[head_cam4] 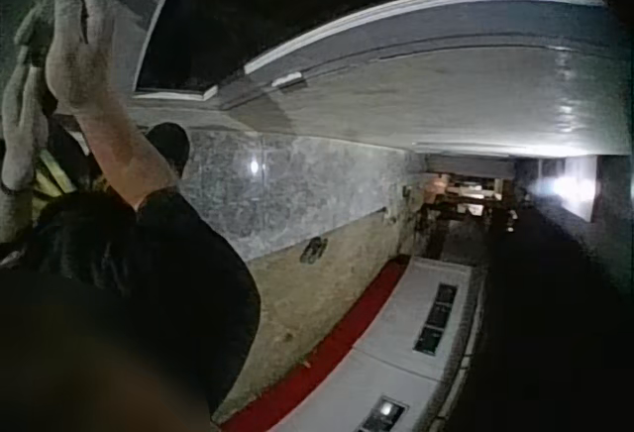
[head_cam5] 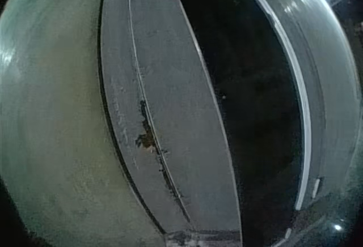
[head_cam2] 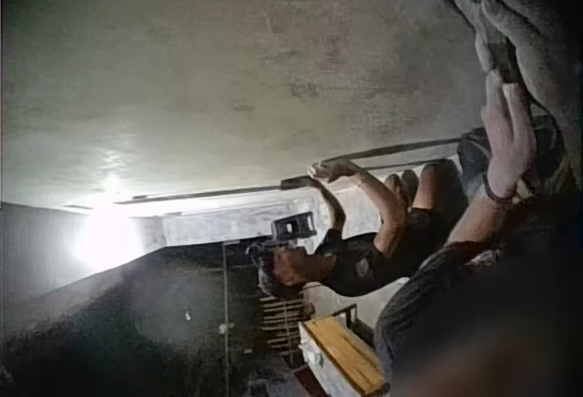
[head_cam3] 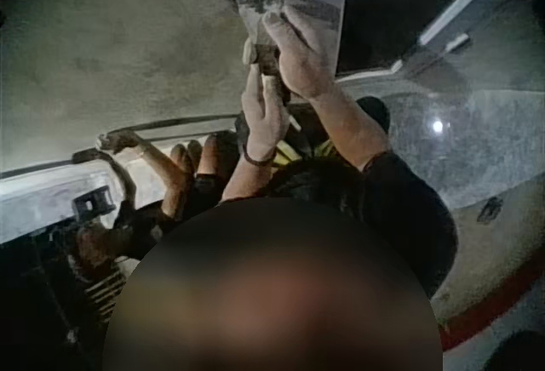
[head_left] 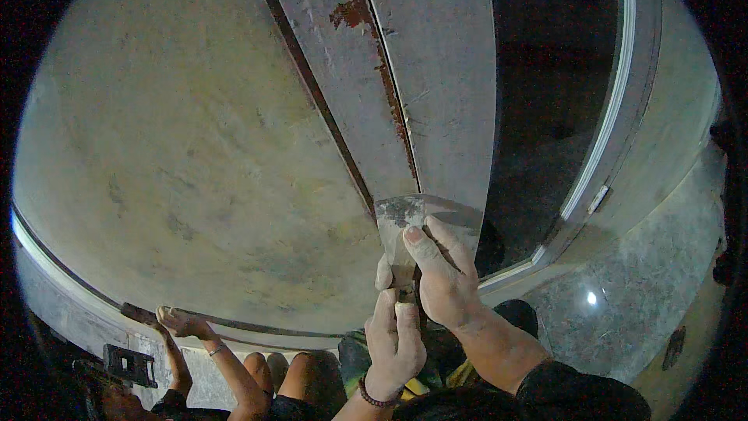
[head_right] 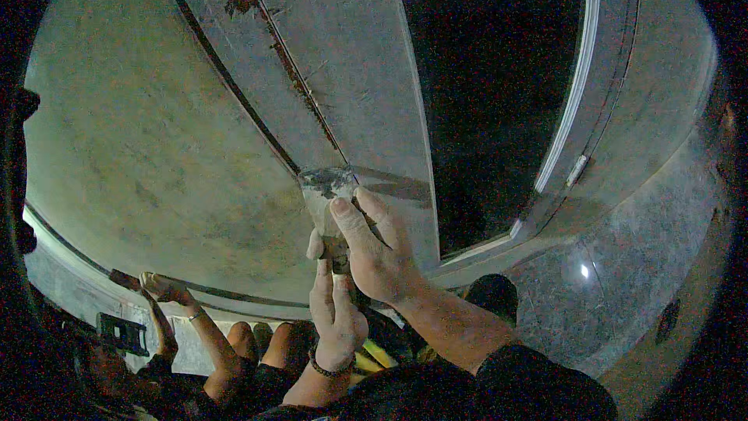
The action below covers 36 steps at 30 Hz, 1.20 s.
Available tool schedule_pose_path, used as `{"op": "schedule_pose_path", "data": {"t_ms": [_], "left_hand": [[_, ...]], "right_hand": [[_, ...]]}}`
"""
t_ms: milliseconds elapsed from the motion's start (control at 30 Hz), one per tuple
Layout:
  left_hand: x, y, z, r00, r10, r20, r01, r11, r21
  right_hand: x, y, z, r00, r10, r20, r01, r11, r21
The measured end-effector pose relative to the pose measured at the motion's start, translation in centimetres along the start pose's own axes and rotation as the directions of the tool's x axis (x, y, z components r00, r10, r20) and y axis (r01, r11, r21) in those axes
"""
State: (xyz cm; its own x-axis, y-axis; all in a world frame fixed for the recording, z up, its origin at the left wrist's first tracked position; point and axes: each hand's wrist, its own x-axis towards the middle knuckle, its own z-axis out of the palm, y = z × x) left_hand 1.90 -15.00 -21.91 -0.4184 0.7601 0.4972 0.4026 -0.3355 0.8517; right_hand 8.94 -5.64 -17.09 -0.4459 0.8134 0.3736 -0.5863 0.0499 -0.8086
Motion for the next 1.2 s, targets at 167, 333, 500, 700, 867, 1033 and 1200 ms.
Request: {"op": "schedule_pose_path", "data": {"t_ms": [167, 333, 500, 700, 867, 1033, 1200], "left_hand": [[0.3, 0.2, 0.6, 0.997, 0.072, -0.035, -0.072, 0.997, 0.004], [0.4, -0.2, 0.2, 0.998, 0.064, 0.002, -0.064, 0.996, 0.059], [0.4, -1.0, 0.3, 0.999, -0.034, 0.001, 0.034, 0.991, -0.126], [0.5, -1.5, 0.3, 0.989, 0.147, 0.002, -0.146, 0.981, 0.125], [0.7, -1.9, -0.1, 1.0, 0.007, -0.006, -0.007, 0.997, -0.083], [0.9, -3.0, 0.0, 0.988, 0.155, -0.003, -0.155, 0.986, 0.054], [0.5, -3.5, -0.1, 0.958, 0.285, 0.0, -0.266, 0.895, 0.358]], "right_hand": [[0.2, -0.1, 0.1, 0.997, 0.073, 0.018, -0.074, 0.995, 0.069], [0.4, 0.3, 0.0, 0.997, -0.081, 0.005, 0.081, 0.997, -0.018], [0.6, 1.3, -0.6, 0.978, -0.206, 0.033, 0.209, 0.966, -0.155], [1.1, 2.8, -1.2, 0.894, -0.429, 0.128, 0.448, 0.851, -0.275], [1.0, 2.4, -1.0, 0.868, -0.49, 0.077, 0.47, 0.763, -0.444], [0.9, 1.0, -0.4, 0.98, -0.196, -0.027, 0.187, 0.962, -0.2], [0.7, 0.2, -0.5, 0.993, -0.122, -0.002, 0.121, 0.987, -0.107]]}}
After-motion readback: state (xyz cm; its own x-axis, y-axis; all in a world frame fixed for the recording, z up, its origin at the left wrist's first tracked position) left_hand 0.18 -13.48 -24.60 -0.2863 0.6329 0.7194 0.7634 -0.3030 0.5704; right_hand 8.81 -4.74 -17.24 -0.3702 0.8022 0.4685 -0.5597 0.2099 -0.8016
